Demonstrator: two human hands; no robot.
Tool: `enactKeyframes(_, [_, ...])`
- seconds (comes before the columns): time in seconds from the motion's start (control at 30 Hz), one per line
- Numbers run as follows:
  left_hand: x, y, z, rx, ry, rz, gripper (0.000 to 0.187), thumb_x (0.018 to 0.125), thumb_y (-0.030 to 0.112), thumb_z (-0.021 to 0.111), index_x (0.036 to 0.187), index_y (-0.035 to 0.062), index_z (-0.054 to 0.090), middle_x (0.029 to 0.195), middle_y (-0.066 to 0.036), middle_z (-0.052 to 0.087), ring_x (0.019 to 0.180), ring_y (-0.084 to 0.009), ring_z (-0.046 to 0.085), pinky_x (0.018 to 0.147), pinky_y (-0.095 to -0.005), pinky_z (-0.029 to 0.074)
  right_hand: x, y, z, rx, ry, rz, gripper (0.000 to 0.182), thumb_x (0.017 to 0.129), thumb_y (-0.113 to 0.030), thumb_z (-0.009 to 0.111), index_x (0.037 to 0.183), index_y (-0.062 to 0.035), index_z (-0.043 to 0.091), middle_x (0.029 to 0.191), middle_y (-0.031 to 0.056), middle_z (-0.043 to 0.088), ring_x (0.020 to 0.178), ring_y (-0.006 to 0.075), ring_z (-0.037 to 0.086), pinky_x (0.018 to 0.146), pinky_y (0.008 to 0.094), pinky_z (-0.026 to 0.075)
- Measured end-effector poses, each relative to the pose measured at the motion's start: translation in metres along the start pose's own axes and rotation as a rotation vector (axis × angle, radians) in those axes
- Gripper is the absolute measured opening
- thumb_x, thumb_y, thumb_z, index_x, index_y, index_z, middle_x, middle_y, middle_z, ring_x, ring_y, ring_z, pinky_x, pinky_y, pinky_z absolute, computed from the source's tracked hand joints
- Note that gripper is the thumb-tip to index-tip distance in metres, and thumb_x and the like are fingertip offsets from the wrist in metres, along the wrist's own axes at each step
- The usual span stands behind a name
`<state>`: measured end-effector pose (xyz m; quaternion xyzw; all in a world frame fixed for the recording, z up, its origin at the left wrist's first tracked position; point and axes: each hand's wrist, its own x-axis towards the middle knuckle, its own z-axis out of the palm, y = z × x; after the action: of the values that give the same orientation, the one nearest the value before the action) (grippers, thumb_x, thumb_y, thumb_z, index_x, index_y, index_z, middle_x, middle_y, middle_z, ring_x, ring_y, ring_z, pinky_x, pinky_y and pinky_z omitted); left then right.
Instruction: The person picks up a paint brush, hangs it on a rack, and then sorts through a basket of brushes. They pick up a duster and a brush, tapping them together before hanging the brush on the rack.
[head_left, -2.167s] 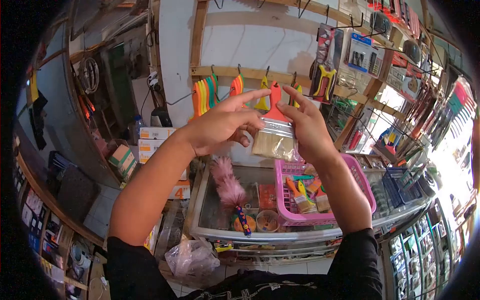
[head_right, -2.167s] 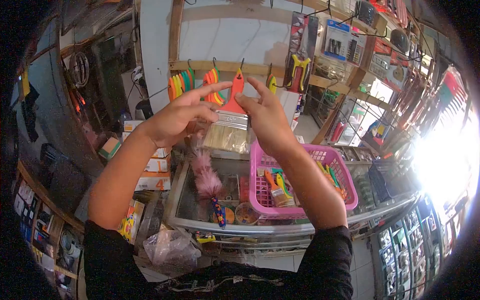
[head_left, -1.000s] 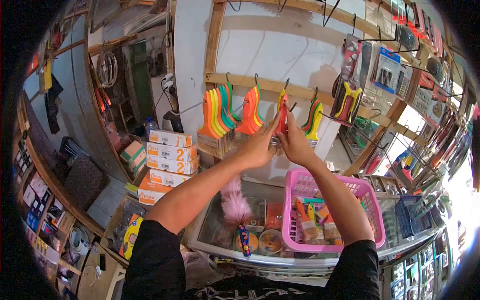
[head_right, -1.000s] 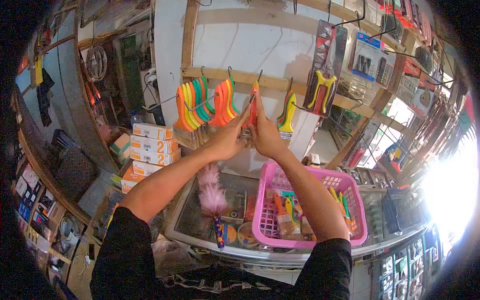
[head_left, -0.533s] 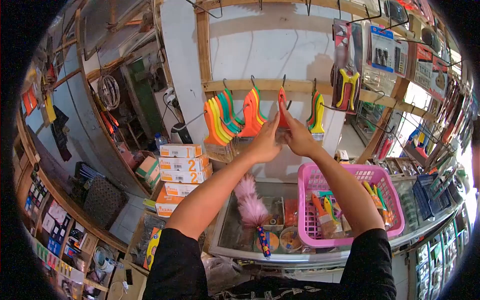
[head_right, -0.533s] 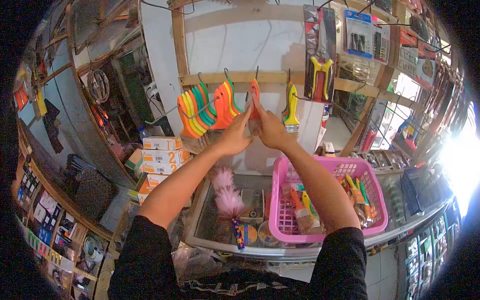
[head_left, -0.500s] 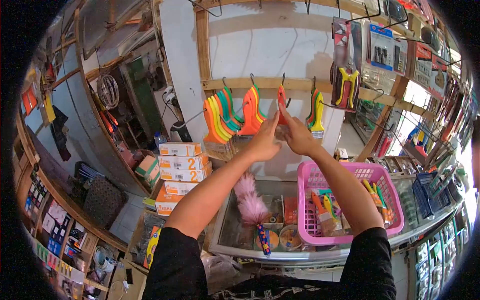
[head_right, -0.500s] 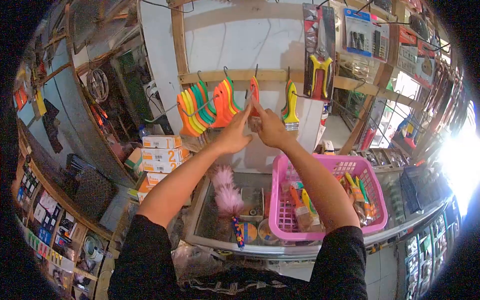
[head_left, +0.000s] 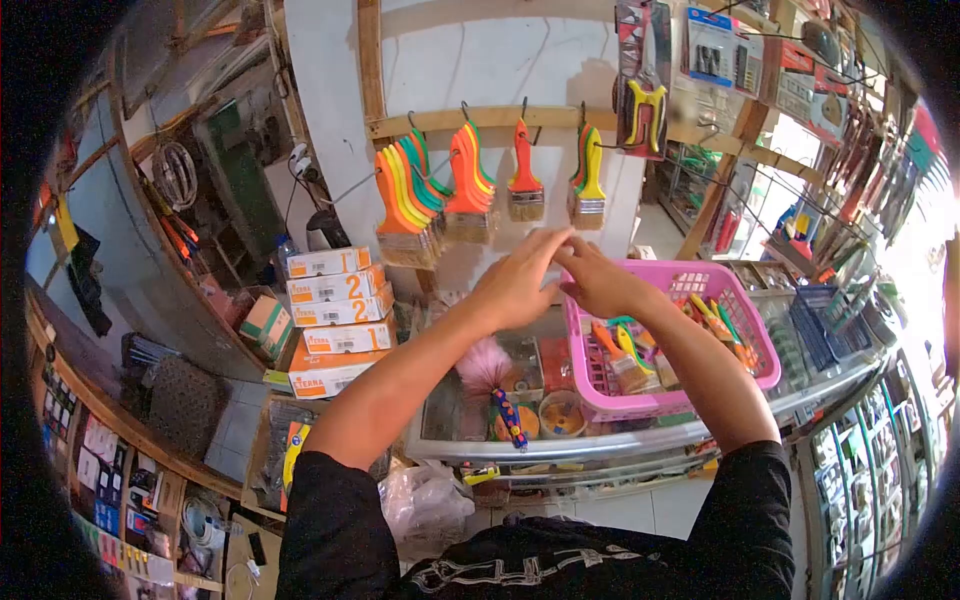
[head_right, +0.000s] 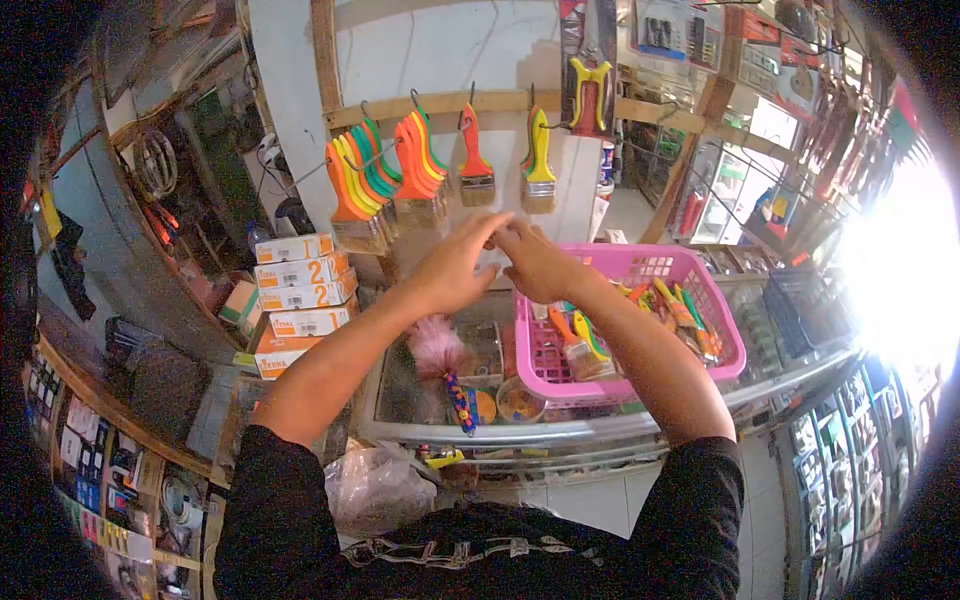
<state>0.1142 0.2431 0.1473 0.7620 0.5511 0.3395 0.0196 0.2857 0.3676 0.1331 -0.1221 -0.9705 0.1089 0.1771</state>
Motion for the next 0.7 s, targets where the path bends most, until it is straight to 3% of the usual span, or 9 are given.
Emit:
enactKeyframes(0.07, [-0.007, 0.004, 0.019, -0.067, -0.023, 0.045, 0.068, 0.089, 0.008, 0.064, 0.153, 0.0068, 0.041, 0.148, -0.019, 0.05, 0.135, -0.0392, 0.053, 0.111, -0.0472, 0.047, -0.021, 0.004, 0.008, 0.022, -0.004, -0.04, 0.057, 0.091, -0.007, 0.069, 0.145, -0.0039, 0.052, 0.15, 0.0268, 0.047, 0.141, 0.0466, 0.044, 0.118, 0.0526, 0.039])
enactKeyframes(0.17, [-0.019, 0.011, 0.049, -0.023, 0.01, 0.178, 0.071, 0.088, 0.006, 0.07, 0.153, 0.006, 0.042, 0.138, -0.018, 0.054, 0.117, -0.0322, 0.063, 0.101, -0.0434, 0.053, -0.062, -0.017, -0.002, 0.032, -0.007, 0.077, 0.049, 0.091, -0.006, 0.068, 0.139, -0.0024, 0.058, 0.143, 0.0271, 0.055, 0.136, 0.0441, 0.05, 0.115, 0.0509, 0.042])
enactKeyframes(0.2, [-0.022, 0.022, 0.053, -0.1, -0.051, 0.103, 0.069, 0.088, 0.006, 0.07, 0.152, 0.0061, 0.044, 0.138, -0.018, 0.055, 0.12, -0.0338, 0.062, 0.104, -0.0447, 0.051, -0.075, -0.012, 0.002, 0.045, 0.034, 0.071, 0.04, 0.091, -0.005, 0.067, 0.131, -0.001, 0.065, 0.139, 0.0263, 0.06, 0.132, 0.0443, 0.055, 0.112, 0.0494, 0.045])
enactKeyframes(0.3, [-0.022, 0.031, 0.086, -0.36, -0.168, -0.016, 0.065, 0.089, 0.008, 0.07, 0.149, 0.0059, 0.046, 0.136, -0.019, 0.056, 0.119, -0.0352, 0.063, 0.105, -0.0458, 0.05, -0.118, 0.009, 0.012, 0.045, 0.081, 0.184, 0.033, 0.091, -0.004, 0.066, 0.124, 0.0001, 0.069, 0.132, 0.0247, 0.065, 0.127, 0.0432, 0.059, 0.108, 0.0477, 0.047])
enactKeyframes(0.33, [-0.024, 0.029, 0.107, -0.388, -0.102, 0.03, 0.06, 0.091, 0.011, 0.07, 0.147, 0.0068, 0.048, 0.131, -0.018, 0.059, 0.117, -0.0355, 0.063, 0.103, -0.0471, 0.049, -0.127, -0.006, 0.001, 0.057, -0.014, 0.342, 0.03, 0.092, -0.005, 0.065, 0.12, 0.0011, 0.071, 0.122, 0.022, 0.07, 0.119, 0.04, 0.064, 0.104, 0.0465, 0.049])
enactKeyframes(0.47, [-0.026, 0.026, 0.148, -0.2, -0.014, 0.072, 0.053, 0.091, 0.016, 0.069, 0.142, 0.0091, 0.053, 0.124, -0.016, 0.065, 0.117, -0.0365, 0.064, 0.101, -0.0481, 0.047, -0.178, 0.013, -0.011, -0.047, -0.03, 0.334, 0.028, 0.093, -0.007, 0.065, 0.119, 0.0021, 0.071, 0.117, 0.021, 0.073, 0.106, 0.0383, 0.069, 0.095, 0.0458, 0.053])
enactKeyframes(0.57, [-0.028, 0.03, 0.145, -0.069, -0.058, 0.064, 0.054, 0.089, 0.017, 0.07, 0.14, 0.0097, 0.054, 0.124, -0.017, 0.064, 0.116, -0.0369, 0.064, 0.102, -0.0487, 0.046, -0.207, 0.023, -0.032, -0.235, 0.039, 0.232, 0.028, 0.092, -0.008, 0.067, 0.118, 0.0022, 0.072, 0.115, 0.0208, 0.073, 0.101, 0.0373, 0.07, 0.091, 0.0454, 0.054])
enactKeyframes(0.6, [-0.026, 0.03, 0.144, -0.096, -0.164, -0.013, 0.059, 0.086, 0.016, 0.07, 0.142, 0.0105, 0.053, 0.134, -0.02, 0.062, 0.126, -0.0383, 0.06, 0.108, -0.0497, 0.043, -0.213, 0.024, -0.039, -0.068, 0.022, 0.395, 0.03, 0.093, -0.013, 0.07, 0.119, 0.0012, 0.072, 0.111, 0.0201, 0.074, 0.098, 0.0335, 0.072, 0.088, 0.0437, 0.056])
enactKeyframes(0.7, [-0.028, 0.028, 0.151, 0.027, -0.155, 0.031, 0.063, 0.085, 0.014, 0.07, 0.146, 0.0113, 0.051, 0.145, -0.023, 0.056, 0.138, -0.0398, 0.051, 0.116, -0.0506, 0.036, -0.232, 0.05, -0.051, 0.111, 0.081, 0.504, 0.03, 0.092, -0.017, 0.07, 0.117, 0.0002, 0.072, 0.103, 0.0219, 0.075, 0.097, 0.0384, 0.073, 0.088, 0.0453, 0.056])
